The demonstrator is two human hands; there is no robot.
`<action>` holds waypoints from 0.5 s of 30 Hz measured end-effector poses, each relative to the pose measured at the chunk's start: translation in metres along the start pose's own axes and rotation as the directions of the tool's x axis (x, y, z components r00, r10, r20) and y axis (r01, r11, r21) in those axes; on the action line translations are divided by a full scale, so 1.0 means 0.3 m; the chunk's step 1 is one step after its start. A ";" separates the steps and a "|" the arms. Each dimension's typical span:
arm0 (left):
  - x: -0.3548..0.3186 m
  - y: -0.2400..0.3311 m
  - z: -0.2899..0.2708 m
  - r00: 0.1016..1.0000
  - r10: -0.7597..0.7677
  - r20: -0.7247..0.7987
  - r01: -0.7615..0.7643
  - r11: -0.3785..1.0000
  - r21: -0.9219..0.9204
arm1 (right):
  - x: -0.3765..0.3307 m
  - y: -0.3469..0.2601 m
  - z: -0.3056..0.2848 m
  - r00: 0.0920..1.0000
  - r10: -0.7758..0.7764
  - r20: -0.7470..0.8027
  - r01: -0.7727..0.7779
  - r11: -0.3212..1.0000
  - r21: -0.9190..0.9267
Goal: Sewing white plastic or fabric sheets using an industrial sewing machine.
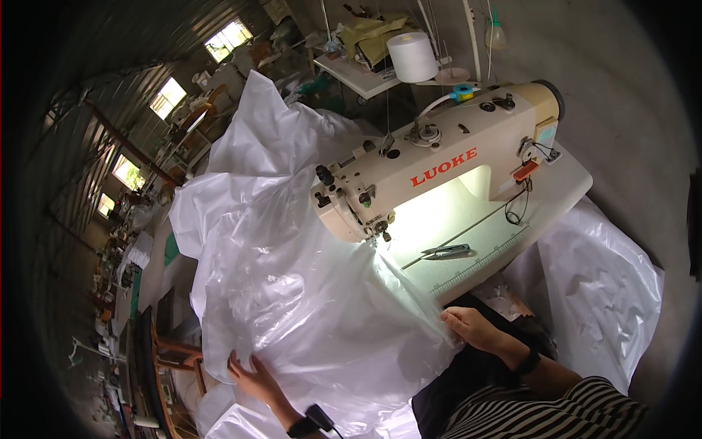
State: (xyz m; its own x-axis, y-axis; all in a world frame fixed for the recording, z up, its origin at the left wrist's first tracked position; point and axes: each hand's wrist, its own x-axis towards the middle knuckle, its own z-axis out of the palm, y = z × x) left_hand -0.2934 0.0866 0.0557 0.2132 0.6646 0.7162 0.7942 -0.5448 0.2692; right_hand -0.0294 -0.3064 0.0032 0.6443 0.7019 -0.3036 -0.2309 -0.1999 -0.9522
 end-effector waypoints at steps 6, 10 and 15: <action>-0.301 0.266 -0.155 0.879 0.252 0.405 -0.142 0.949 -0.282 | -0.010 -0.013 0.014 0.974 -0.227 -0.009 0.218 0.944 -0.248; -0.350 0.255 -0.102 0.890 0.113 0.442 -0.159 0.985 0.069 | -0.010 -0.030 0.022 0.983 -0.177 -0.044 0.159 0.950 -0.268; -0.319 0.181 -0.032 0.916 0.016 0.402 -0.092 0.981 0.171 | -0.007 -0.043 0.025 0.989 -0.145 -0.021 0.143 0.988 -0.052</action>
State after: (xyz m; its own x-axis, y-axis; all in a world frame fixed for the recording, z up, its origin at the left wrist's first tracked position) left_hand -0.2763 -0.0114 0.0079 0.4366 0.8052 0.4012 0.8565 -0.5084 0.0884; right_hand -0.0332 -0.3000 0.0164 0.6864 0.7087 -0.1632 -0.0978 -0.1325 -0.9864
